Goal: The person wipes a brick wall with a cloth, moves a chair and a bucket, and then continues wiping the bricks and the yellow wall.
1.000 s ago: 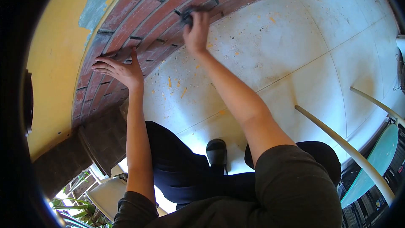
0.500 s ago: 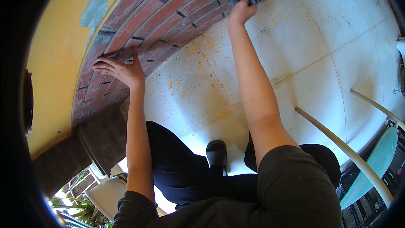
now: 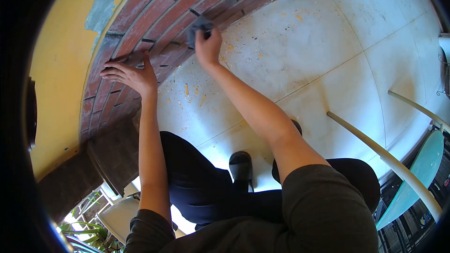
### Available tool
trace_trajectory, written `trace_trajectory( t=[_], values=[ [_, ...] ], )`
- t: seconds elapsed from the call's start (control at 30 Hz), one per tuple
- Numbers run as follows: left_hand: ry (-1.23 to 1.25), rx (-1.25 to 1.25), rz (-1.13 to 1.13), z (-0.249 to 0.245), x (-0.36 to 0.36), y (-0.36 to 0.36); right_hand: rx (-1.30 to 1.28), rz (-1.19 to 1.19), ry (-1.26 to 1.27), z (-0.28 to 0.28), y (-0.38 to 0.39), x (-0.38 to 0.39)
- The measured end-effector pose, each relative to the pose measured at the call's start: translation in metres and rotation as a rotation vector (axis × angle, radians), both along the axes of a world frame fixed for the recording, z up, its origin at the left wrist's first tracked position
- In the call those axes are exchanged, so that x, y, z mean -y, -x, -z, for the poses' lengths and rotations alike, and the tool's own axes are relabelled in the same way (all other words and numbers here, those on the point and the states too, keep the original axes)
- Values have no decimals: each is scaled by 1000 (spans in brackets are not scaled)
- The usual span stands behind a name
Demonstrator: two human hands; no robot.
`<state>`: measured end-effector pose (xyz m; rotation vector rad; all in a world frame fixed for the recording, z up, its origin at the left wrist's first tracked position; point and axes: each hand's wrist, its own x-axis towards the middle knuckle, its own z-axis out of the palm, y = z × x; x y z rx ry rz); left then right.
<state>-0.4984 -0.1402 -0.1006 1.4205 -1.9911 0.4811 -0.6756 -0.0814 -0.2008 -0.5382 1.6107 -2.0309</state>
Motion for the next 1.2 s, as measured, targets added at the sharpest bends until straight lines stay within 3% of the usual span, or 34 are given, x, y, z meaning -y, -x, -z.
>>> trace_trajectory(
  t=[0.1, 0.17, 0.23, 0.33, 0.4, 0.53, 0.67, 0.77, 0.8, 0.87, 0.9, 0.97, 1.07, 1.13, 1.2],
  values=[
    [-3, 11, 9, 2, 0, -4, 443, 412, 55, 7, 45, 16],
    [1, 14, 18, -1, -3, -4, 282, 542, 60, 37, 98, 29],
    [-1, 8, 26, -3, -5, -4, 149, 605, 115, 26, 139, 23],
    [-19, -18, 29, -7, -11, 0, -27, 491, 109, 18, 165, 21],
    [-27, -27, 24, -10, -13, 2, -274, 433, -44, 21, 159, 24],
    [-16, -12, 10, -9, -11, 2, -537, 283, -143, 39, 104, 21],
    [-21, -26, -1, -10, -13, 8, -580, -284, -55, 60, 28, 0],
    [-44, -19, 7, -14, -18, 9, -346, -187, -76, 75, 11, 2],
    [-50, -16, 13, -16, -18, 10, -196, -18, -217, 85, 17, 8],
    [1, -3, 56, -20, -25, 13, 70, 273, -172, 89, 56, 12],
    [25, 5, 77, -22, -30, 15, 8, 404, -148, 94, 83, 14],
    [-121, 97, 332, -35, -51, 29, -91, 561, -181, 96, 144, 17],
    [-420, 155, 715, -36, -70, 48, -256, 548, -208, 98, 213, 19],
    [-594, 141, 732, -25, -82, 49, -311, 420, -207, 100, 235, 25],
    [-610, 157, 731, -23, -82, 48, -366, 427, -281, 105, 218, 35]
  ],
)
